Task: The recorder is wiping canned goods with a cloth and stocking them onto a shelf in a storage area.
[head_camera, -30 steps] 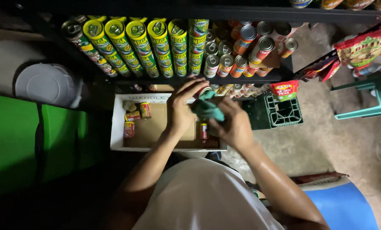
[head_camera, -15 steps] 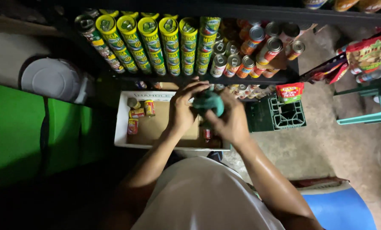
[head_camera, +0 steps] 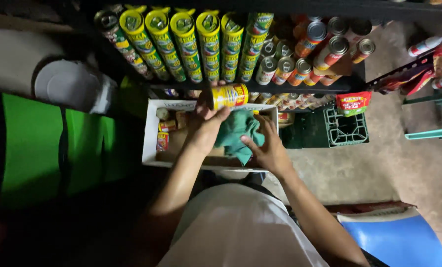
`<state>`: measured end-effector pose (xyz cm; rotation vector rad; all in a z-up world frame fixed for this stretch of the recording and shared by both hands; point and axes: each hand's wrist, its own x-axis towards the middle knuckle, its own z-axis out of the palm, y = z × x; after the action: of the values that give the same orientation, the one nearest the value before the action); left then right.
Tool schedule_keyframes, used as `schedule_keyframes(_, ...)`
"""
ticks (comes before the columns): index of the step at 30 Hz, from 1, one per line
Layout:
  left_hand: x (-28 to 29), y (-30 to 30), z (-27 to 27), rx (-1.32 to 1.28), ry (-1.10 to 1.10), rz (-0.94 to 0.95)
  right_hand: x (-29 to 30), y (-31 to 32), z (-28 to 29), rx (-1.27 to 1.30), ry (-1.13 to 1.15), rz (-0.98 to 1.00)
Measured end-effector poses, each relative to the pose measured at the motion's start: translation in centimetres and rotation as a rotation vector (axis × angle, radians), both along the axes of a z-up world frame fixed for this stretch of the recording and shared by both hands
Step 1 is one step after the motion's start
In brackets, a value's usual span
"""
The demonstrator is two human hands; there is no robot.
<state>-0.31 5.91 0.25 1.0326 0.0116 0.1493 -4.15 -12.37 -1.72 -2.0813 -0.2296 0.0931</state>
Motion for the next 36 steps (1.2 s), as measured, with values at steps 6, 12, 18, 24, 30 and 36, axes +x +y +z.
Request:
schedule_keyframes(6, -0.9, 0.2, -1.7, -0.402, 0.209, -0.224, 0.0, 0.7, -0.5, 0.544, 0.123, -0.032)
schedule_keyframes(12, -1.3, -1.2, -3.5, -0.495, 0.372, -0.413, 0.6, 1.7, 1.7, 0.762, -0.027, -0.021)
schedule_keyframes(18, -0.5, -2.6, -3.0, -0.559, 0.331, -0.492, 1.0, 0.9, 3.2, 0.774, -0.076, -0.047)
schedule_keyframes(24, 0.6, -4.5, -0.8, -0.456, 0.268, -0.596, 3.0, -1.4, 5.9, 0.674, -0.199, -0.062)
schedule_keyframes(30, 3.0, -6.9, 10.0, -0.345, 0.002, -0.591, 5.9, -2.9, 13.4, 0.536, -0.505, -0.109)
schedule_keyframes(36, 6.5, -9.8, 17.5, -0.37, -0.127, -0.433, 12.1, -1.4, 21.5, 0.656, -0.763, -0.123)
